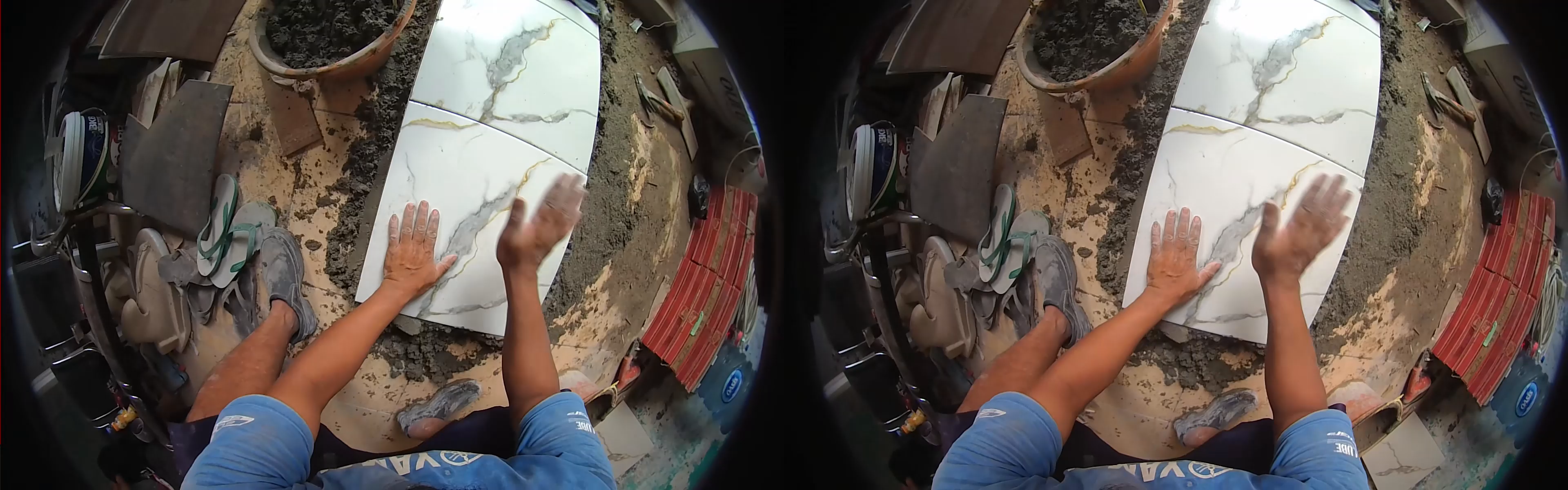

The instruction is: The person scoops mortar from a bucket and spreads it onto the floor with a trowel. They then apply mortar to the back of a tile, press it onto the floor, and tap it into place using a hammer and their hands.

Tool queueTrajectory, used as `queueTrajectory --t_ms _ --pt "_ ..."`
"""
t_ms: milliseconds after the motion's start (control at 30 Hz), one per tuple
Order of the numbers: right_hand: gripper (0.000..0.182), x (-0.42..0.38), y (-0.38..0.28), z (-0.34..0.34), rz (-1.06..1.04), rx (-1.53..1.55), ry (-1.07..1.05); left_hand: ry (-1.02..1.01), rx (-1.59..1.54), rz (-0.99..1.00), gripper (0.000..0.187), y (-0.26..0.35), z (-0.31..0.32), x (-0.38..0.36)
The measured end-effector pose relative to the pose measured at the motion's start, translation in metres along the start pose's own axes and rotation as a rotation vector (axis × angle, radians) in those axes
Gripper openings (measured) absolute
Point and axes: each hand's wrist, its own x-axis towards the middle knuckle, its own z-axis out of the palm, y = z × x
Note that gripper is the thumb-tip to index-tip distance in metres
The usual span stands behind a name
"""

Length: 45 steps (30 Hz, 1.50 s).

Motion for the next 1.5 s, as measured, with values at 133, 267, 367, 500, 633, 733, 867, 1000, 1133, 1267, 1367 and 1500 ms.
queueTrajectory --t_ms 133,267,367,500,633,733,867,1000,1133,1267,1367,1500 --pt "0.082 0.000 0.018 0.076 0.064 -0.208 -0.278 0.037 0.024 0.000 0.094 -0.003 0.004 0.001" --pt "0.080 0.002 0.032 0.052 -0.060 -0.118 -0.271 0.079 0.031 0.000 0.094 0.001 0.006 0.002" --pt "0.081 0.009 0.031 0.005 -0.318 -0.035 -0.202 0.074 0.007 -0.055 0.091 0.007 0.005 0.000" --pt "0.079 0.015 0.014 -0.058 -0.535 0.118 -0.105 0.123 -0.039 -0.119 0.087 0.036 0.021 -0.024" --pt "0.081 -0.017 -0.009 -0.076 -0.686 0.373 0.032 0.169 -0.168 -0.271 0.083 0.042 0.026 -0.046" --pt "0.082 -0.072 0.045 0.046 -0.740 -0.256 -0.503 0.219 -0.156 -0.300 0.081 0.041 0.027 -0.048" --pt "0.081 -0.066 0.023 0.027 -0.663 0.002 -0.377 0.266 -0.174 -0.315 0.080 0.048 0.030 -0.048" --pt "0.081 -0.057 0.001 0.001 -0.662 0.164 -0.229 0.247 -0.150 -0.311 0.080 0.042 0.029 -0.045" --pt "0.081 -0.065 0.022 0.064 -0.633 -0.106 -0.446 0.274 -0.142 -0.310 0.081 0.043 0.031 -0.045" --pt "0.078 -0.058 0.007 0.033 -0.618 -0.056 -0.443 0.277 -0.139 -0.307 0.081 0.041 0.025 -0.046" --pt "0.077 -0.034 -0.043 -0.031 -0.728 0.282 -0.170 0.284 -0.212 -0.316 0.079 0.028 0.022 -0.052" --pt "0.076 -0.049 -0.024 0.073 -0.778 -0.210 -0.494 0.272 -0.188 -0.356 0.077 0.027 0.022 -0.051"
